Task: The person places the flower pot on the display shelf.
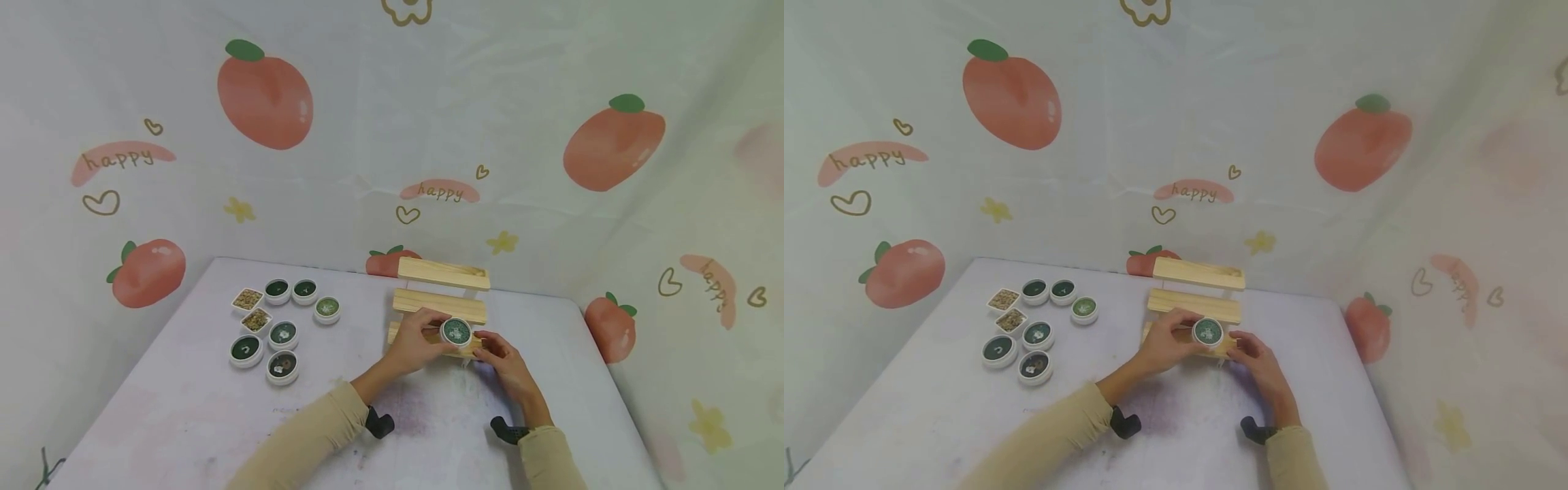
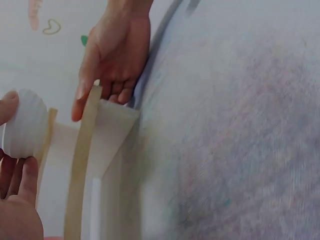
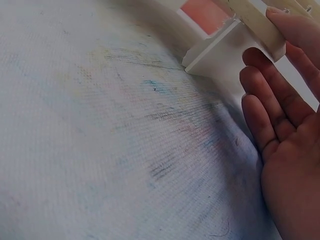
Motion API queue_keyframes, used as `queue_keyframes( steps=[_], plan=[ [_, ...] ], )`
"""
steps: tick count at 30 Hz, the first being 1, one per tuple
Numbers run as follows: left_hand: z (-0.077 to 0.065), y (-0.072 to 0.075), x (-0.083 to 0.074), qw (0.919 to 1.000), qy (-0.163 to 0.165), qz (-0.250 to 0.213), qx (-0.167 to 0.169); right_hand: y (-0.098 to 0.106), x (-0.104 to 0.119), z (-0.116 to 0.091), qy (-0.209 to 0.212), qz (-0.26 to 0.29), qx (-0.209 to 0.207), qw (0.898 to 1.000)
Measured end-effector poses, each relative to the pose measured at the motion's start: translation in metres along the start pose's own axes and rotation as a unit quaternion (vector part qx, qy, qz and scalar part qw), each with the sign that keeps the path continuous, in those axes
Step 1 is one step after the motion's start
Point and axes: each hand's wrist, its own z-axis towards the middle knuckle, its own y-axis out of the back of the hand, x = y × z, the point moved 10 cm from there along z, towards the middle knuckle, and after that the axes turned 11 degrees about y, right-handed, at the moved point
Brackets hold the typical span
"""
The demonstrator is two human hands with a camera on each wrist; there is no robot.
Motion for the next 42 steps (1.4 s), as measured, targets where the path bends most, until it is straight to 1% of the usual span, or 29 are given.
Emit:
queue_keyframes(
  steps=[3,5,10,13,17,21,24,26,28,31,33,36,39,42],
  plan=[
    [0.000,-0.008,0.005,0.9997,0.013,-0.015,0.013,-0.001,0.001,-0.001,0.007,0.005,0.006,1.000],
    [-0.001,-0.012,0.008,0.9996,0.018,-0.017,0.014,-0.002,0.001,-0.001,0.008,0.009,0.008,1.000],
    [-0.001,-0.017,0.014,0.9996,0.026,-0.009,-0.001,-0.003,0.001,-0.002,0.013,0.020,0.012,1.000],
    [-0.001,-0.021,0.018,0.9990,0.043,-0.006,-0.007,-0.004,0.003,-0.002,0.023,0.027,0.019,0.999],
    [0.001,-0.025,0.024,0.9984,0.055,-0.004,-0.013,-0.005,0.005,-0.001,0.036,0.036,0.029,0.998],
    [0.003,-0.026,0.029,0.9982,0.055,0.002,-0.026,-0.005,0.004,-0.001,0.033,0.037,0.027,0.998],
    [0.003,-0.024,0.030,0.9977,0.055,0.013,-0.039,-0.004,0.004,-0.001,0.028,0.034,0.024,0.999],
    [0.004,-0.024,0.030,0.9970,0.062,0.015,-0.044,-0.004,0.005,-0.001,0.027,0.034,0.023,0.999],
    [0.004,-0.025,0.030,0.9962,0.073,0.008,-0.047,-0.004,0.007,0.000,0.029,0.035,0.022,0.999],
    [0.004,-0.025,0.032,0.9941,0.094,-0.013,-0.054,-0.004,0.008,0.000,0.029,0.036,0.023,0.999],
    [0.004,-0.024,0.033,0.9927,0.101,-0.020,-0.063,-0.005,0.008,0.001,0.029,0.036,0.024,0.999],
    [0.004,-0.022,0.033,0.9919,0.099,0.001,-0.079,-0.006,0.008,0.001,0.027,0.036,0.027,0.999],
    [0.004,-0.022,0.030,0.9912,0.087,0.046,-0.089,-0.004,0.008,0.001,0.024,0.034,0.019,0.999],
    [0.004,-0.022,0.027,0.9885,0.076,0.086,-0.098,-0.003,0.007,0.000,0.020,0.031,0.010,0.999]
  ],
)
